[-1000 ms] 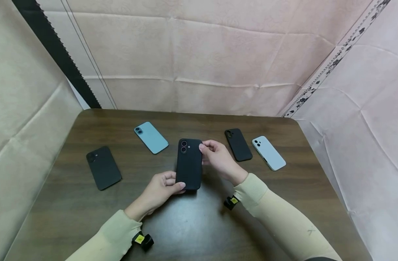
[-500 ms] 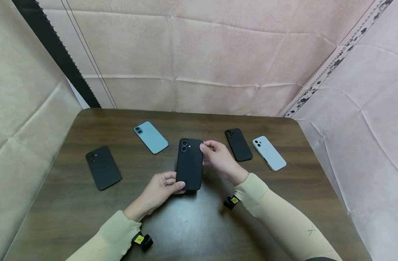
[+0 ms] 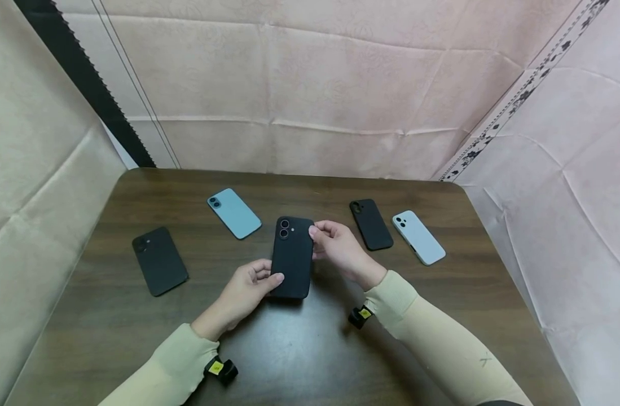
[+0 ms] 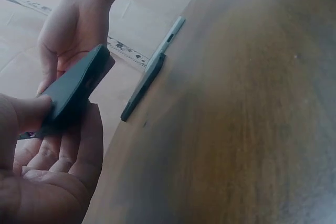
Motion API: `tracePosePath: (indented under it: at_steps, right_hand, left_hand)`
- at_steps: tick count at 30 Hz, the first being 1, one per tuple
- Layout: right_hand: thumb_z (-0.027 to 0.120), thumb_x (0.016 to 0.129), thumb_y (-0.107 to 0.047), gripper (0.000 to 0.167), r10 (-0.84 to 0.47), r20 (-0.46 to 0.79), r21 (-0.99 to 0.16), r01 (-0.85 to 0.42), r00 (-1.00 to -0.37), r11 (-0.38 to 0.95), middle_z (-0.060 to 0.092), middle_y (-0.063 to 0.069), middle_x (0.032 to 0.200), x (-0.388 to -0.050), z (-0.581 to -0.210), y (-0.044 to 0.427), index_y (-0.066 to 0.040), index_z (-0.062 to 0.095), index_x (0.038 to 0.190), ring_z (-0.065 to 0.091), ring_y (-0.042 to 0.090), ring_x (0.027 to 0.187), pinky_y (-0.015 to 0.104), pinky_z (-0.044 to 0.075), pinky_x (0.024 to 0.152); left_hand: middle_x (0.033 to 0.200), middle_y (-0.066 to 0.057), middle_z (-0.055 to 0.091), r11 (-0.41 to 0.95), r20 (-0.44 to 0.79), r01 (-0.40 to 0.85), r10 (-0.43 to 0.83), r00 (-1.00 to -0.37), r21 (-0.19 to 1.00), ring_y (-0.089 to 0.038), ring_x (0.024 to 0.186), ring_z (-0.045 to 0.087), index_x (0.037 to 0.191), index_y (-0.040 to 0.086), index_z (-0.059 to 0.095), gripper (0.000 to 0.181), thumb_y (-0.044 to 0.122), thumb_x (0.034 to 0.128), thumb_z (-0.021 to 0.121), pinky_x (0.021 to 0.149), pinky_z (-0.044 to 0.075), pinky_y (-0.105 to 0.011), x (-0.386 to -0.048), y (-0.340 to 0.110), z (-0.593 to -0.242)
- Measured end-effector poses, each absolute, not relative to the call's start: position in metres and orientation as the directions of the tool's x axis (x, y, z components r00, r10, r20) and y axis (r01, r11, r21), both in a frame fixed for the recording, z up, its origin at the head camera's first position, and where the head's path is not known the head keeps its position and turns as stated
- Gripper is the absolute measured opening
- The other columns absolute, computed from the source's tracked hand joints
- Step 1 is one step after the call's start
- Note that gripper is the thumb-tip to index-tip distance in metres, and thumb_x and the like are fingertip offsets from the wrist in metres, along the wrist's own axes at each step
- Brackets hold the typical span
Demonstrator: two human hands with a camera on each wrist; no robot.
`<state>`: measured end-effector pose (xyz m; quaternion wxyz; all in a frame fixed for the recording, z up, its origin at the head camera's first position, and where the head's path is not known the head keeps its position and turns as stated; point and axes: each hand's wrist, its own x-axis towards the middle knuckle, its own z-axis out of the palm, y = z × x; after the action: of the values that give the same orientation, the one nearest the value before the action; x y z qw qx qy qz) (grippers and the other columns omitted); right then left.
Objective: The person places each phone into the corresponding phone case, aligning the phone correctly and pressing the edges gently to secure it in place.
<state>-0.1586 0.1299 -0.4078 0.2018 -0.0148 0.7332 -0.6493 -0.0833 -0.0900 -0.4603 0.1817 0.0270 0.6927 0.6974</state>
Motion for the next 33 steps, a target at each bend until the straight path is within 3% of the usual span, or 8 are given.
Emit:
tracePosePath:
  at_steps: [7,15,18,27,33]
  right_hand:
    - [0.054,0.100,-0.023,0.022,-0.342,-0.261,-0.961,0.209,-0.903,0.181,0.067,0.014,0.100,-0.157,-0.408,0.129,-0.005,0.060,0.113,0.066,0.026,0.088,0.044,0.055,0.081]
    - [0.054,0.100,-0.021,0.022,-0.352,-0.306,-0.949,0.255,-0.885,0.183,0.067,0.015,0.099,-0.154,-0.411,0.128,-0.003,0.060,0.112,0.067,0.027,0.086,0.045,0.054,0.082]
    - [0.054,0.100,-0.021,0.023,-0.369,-0.301,-0.952,0.253,-0.879,0.175,0.068,0.015,0.101,-0.152,-0.411,0.127,-0.003,0.060,0.113,0.068,0.027,0.088,0.047,0.053,0.084]
    - [0.057,0.099,-0.025,0.025,-0.368,-0.287,-0.957,0.244,-0.884,0.159,0.067,0.014,0.103,-0.148,-0.413,0.128,-0.005,0.059,0.113,0.067,0.027,0.089,0.043,0.055,0.081]
    - [0.060,0.098,-0.027,0.027,-0.425,-0.293,-0.954,0.229,-0.856,0.195,0.066,0.014,0.102,-0.142,-0.416,0.125,-0.004,0.056,0.112,0.067,0.028,0.087,0.050,0.052,0.085]
  left_hand:
    - [0.091,-0.008,0.068,0.090,-0.222,-0.204,0.296,-0.929,0.975,-0.023,0.077,0.061,0.102,0.004,0.057,0.020,0.022,0.0952,0.064,0.072,0.050,-0.033,-0.081,-0.094,-0.463]
    - [0.108,-0.010,0.069,0.073,-0.254,-0.243,0.331,-0.909,0.967,-0.022,0.094,0.066,0.118,0.005,0.058,0.031,0.027,0.0963,0.062,0.079,0.053,-0.034,-0.080,-0.094,-0.459]
    - [0.109,-0.009,0.069,0.077,-0.244,-0.232,0.289,-0.926,0.970,-0.021,0.091,0.066,0.121,0.006,0.056,0.029,0.023,0.0974,0.061,0.076,0.053,-0.035,-0.080,-0.093,-0.458]
    - [0.098,-0.008,0.068,0.123,-0.196,-0.178,0.162,-0.967,0.976,-0.023,0.079,0.062,0.112,0.007,0.061,0.019,0.018,0.0971,0.061,0.070,0.052,-0.035,-0.080,-0.092,-0.457]
    - [0.101,-0.009,0.067,0.120,-0.195,-0.185,0.081,-0.977,0.975,-0.020,0.083,0.060,0.118,0.005,0.059,0.025,0.019,0.0981,0.059,0.074,0.052,-0.034,-0.079,-0.091,-0.453]
